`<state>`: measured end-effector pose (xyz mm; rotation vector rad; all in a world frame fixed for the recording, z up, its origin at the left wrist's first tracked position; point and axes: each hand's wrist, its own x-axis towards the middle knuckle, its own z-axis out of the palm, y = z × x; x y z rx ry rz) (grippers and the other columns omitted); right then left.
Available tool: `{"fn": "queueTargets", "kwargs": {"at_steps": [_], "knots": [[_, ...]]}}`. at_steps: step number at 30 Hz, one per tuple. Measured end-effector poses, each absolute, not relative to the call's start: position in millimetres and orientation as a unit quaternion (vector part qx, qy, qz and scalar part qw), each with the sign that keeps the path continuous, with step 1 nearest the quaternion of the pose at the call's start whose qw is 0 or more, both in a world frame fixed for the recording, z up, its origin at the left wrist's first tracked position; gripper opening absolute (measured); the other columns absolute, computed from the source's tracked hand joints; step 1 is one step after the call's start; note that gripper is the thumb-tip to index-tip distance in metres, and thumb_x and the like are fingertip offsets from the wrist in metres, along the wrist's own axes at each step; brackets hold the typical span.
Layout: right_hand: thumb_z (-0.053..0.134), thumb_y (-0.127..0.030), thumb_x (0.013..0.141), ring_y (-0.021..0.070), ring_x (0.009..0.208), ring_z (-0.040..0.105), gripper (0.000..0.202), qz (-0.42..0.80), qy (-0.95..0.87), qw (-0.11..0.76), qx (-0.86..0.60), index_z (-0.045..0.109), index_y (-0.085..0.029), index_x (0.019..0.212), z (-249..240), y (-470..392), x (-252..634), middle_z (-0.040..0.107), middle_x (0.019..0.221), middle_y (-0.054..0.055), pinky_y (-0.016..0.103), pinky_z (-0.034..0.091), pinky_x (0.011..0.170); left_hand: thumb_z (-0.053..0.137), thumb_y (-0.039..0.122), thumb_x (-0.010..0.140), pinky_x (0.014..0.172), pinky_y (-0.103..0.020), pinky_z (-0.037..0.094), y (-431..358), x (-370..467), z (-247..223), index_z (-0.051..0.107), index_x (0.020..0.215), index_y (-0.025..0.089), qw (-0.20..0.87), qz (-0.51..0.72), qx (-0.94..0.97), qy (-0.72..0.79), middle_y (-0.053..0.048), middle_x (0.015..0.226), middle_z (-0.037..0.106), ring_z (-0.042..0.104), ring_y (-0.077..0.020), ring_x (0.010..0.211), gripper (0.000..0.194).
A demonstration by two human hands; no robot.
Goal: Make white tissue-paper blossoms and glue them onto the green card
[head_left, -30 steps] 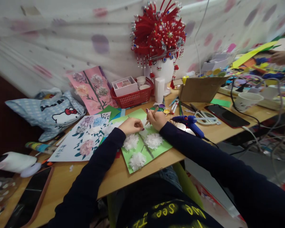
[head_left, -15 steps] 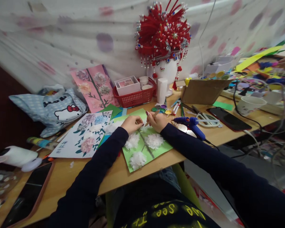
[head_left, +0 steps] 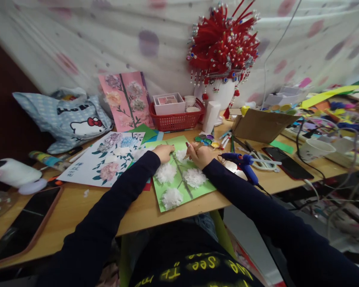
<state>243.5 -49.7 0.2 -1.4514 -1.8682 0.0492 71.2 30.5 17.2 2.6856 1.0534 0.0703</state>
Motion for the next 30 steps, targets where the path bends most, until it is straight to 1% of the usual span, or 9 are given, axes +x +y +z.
{"fn": "queueTargets", "kwargs": {"at_steps": [3,5,9,13,16,21,26,30], "knots": [[0.027,-0.039,0.093,0.0125,0.049,0.055,0.046,0.01,-0.737,0.356,-0.574,0.059,-0.016,0.07,-0.2,-49.4,242.4,0.062,0.056,0.005,0.022,0.038,0.051,0.053,0.009,0.063,0.102,-0.036,0.032,30.0,70.8,15.5,0.062,0.108,0.025,0.109,-0.004,0.92,0.377,-0.006,0.124,0.059,0.048,-0.0247,0.119,0.049],[0.027,-0.038,0.093,0.0122,0.05,0.055,0.045,0.005,-0.738,0.351,-0.576,0.059,-0.016,0.07,-0.9,-49.5,241.3,0.062,0.057,0.005,0.022,0.038,0.051,0.055,0.011,0.063,0.102,-0.037,0.032,29.6,70.3,16.1,0.06,0.111,0.027,0.108,-0.012,0.918,0.381,-0.005,0.126,0.058,0.048,-0.0249,0.119,0.051],[0.029,-0.037,0.093,0.0127,0.051,0.055,0.043,-0.006,-0.746,0.342,-0.572,0.059,-0.017,0.069,-1.7,-49.6,239.6,0.062,0.057,0.005,0.023,0.038,0.052,0.056,0.013,0.065,0.1,-0.035,0.033,28.1,70.4,17.2,0.061,0.11,0.026,0.11,-0.02,0.918,0.381,-0.007,0.126,0.057,0.051,-0.0255,0.115,0.047],[0.03,-0.036,0.093,0.013,0.05,0.053,0.041,-0.023,-0.751,0.331,-0.571,0.058,-0.017,0.07,-2.1,-48.5,239.0,0.06,0.056,0.005,0.024,0.036,0.051,0.057,0.013,0.066,0.099,-0.036,0.033,25.9,71.7,16.2,0.061,0.109,0.023,0.11,-0.02,0.915,0.389,-0.009,0.12,0.06,0.053,-0.0265,0.112,0.045],[0.031,-0.034,0.093,0.0136,0.05,0.053,0.038,-0.017,-0.754,0.337,-0.563,0.056,-0.018,0.068,-3.1,-46.6,238.3,0.059,0.056,0.005,0.024,0.037,0.053,0.055,0.012,0.066,0.099,-0.035,0.033,24.9,71.7,16.0,0.06,0.11,0.024,0.099,-0.027,0.916,0.389,-0.009,0.117,0.062,0.054,-0.026,0.112,0.046],[0.032,-0.034,0.093,0.0136,0.05,0.053,0.036,-0.004,-0.75,0.349,-0.561,0.053,-0.019,0.067,-3.3,-44.8,237.3,0.058,0.055,0.004,0.024,0.038,0.053,0.054,0.011,0.067,0.098,-0.034,0.033,25.3,70.1,16.7,0.059,0.111,0.025,0.094,-0.035,0.918,0.383,-0.008,0.121,0.06,0.052,-0.0247,0.113,0.047],[0.034,-0.034,0.092,0.0143,0.052,0.055,0.035,0.0,-0.747,0.353,-0.563,0.053,-0.019,0.067,-3.6,-44.7,236.7,0.06,0.058,0.005,0.024,0.039,0.054,0.056,0.014,0.066,0.098,-0.035,0.034,27.6,68.8,15.5,0.059,0.112,0.026,0.106,-0.021,0.919,0.378,-0.007,0.123,0.059,0.052,-0.0251,0.113,0.047],[0.032,-0.038,0.092,0.0123,0.049,0.055,0.039,0.029,-0.737,0.378,-0.56,0.055,-0.018,0.067,-4.0,-43.8,237.8,0.061,0.057,0.004,0.023,0.04,0.051,0.054,0.013,0.067,0.098,-0.035,0.034,28.5,69.0,15.9,0.057,0.115,0.028,0.09,-0.039,0.922,0.373,-0.006,0.123,0.059,0.052,-0.0244,0.114,0.051]]}}
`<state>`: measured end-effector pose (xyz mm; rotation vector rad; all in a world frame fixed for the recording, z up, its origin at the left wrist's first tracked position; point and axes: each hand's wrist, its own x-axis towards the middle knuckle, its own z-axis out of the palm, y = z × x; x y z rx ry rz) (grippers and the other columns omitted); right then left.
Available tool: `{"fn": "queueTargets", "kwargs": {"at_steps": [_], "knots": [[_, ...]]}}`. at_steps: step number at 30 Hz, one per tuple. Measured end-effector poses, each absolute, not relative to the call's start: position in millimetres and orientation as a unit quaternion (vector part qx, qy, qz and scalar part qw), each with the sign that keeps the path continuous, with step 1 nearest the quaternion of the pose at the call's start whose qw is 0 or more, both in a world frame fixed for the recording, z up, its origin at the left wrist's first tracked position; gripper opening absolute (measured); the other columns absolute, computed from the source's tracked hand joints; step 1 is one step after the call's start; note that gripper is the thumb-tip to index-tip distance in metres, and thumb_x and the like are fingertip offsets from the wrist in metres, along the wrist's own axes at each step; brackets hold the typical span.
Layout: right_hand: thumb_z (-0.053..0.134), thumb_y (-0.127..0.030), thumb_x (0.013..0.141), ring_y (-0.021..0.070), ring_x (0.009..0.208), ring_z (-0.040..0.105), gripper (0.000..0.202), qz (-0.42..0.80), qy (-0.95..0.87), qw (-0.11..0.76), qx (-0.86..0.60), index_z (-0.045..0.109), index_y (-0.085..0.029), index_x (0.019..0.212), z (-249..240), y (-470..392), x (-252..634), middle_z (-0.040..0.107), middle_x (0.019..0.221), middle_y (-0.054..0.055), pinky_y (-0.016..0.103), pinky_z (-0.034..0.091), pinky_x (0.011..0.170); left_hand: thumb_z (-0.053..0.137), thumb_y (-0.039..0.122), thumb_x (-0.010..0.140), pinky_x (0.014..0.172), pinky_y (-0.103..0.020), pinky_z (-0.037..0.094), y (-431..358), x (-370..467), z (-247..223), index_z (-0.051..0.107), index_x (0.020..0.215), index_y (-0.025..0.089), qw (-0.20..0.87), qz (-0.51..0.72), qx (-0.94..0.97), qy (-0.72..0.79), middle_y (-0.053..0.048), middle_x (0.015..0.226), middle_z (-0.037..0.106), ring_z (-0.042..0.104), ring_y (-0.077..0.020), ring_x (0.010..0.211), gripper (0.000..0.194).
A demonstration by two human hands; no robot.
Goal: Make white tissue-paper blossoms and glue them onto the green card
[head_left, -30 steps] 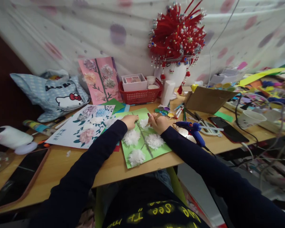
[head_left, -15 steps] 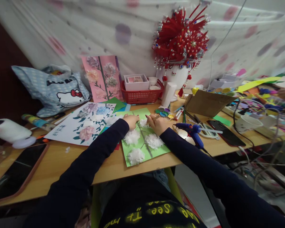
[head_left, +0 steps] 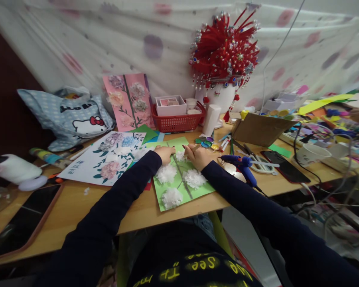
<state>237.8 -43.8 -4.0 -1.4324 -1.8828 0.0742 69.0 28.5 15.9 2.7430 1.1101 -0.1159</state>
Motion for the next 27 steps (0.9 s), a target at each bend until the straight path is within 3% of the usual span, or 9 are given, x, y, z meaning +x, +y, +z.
{"fn": "queueTargets", "kwargs": {"at_steps": [6,9,12,18,23,27], "knots": [[0.027,-0.056,0.089,0.0092,0.035,0.046,0.053,0.096,-0.612,0.544,-0.565,0.05,-0.018,0.059,-1,-43,245,0.048,0.04,-0.001,0.021,0.037,0.04,0.053,0.01,0.067,0.101,-0.037,0.032,27,70,19,0.056,0.118,0.027,0.088,-0.054,0.92,0.377,-0.007,0.132,0.052,0.049,-0.0251,0.119,0.054],[0.028,-0.061,0.086,0.0091,0.032,0.044,0.056,0.118,-0.58,0.582,-0.558,0.049,-0.019,0.057,0,-44,247,0.045,0.037,-0.002,0.021,0.035,0.036,0.05,0.006,0.066,0.102,-0.038,0.031,26,69,22,0.053,0.122,0.024,0.095,-0.063,0.921,0.373,-0.008,0.14,0.043,0.046,-0.0256,0.123,0.059],[0.027,-0.063,0.086,0.009,0.033,0.044,0.058,0.114,-0.598,0.561,-0.561,0.049,-0.019,0.055,1,-46,247,0.045,0.036,-0.002,0.021,0.035,0.037,0.049,0.005,0.067,0.103,-0.038,0.031,27,68,23,0.051,0.125,0.025,0.098,-0.07,0.921,0.37,-0.007,0.142,0.04,0.044,-0.025,0.124,0.062],[0.02,-0.062,0.087,0.0098,0.039,0.05,0.062,0.061,-0.666,0.466,-0.58,0.052,-0.018,0.057,0,-48,246,0.051,0.041,0.0,0.021,0.038,0.044,0.052,0.007,0.066,0.102,-0.037,0.032,29,67,18,0.054,0.122,0.029,0.099,-0.048,0.922,0.372,-0.005,0.137,0.047,0.046,-0.025,0.122,0.06],[0.019,-0.056,0.09,0.0111,0.043,0.053,0.06,0.007,-0.671,0.442,-0.595,0.053,-0.018,0.057,0,-46,250,0.055,0.045,0.002,0.022,0.038,0.048,0.052,0.007,0.064,0.101,-0.032,0.034,32,66,23,0.059,0.117,0.027,0.114,-0.044,0.921,0.37,-0.003,0.132,0.053,0.05,-0.0229,0.118,0.056],[0.021,-0.052,0.091,0.011,0.043,0.052,0.058,-0.008,-0.669,0.436,-0.602,0.054,-0.018,0.058,0,-46,251,0.055,0.046,0.002,0.022,0.037,0.048,0.053,0.01,0.065,0.099,-0.03,0.036,40,45,53,0.064,0.11,0.022,0.128,0.047,0.919,0.369,-0.005,0.121,0.061,0.053,-0.0216,0.115,0.047]]}}
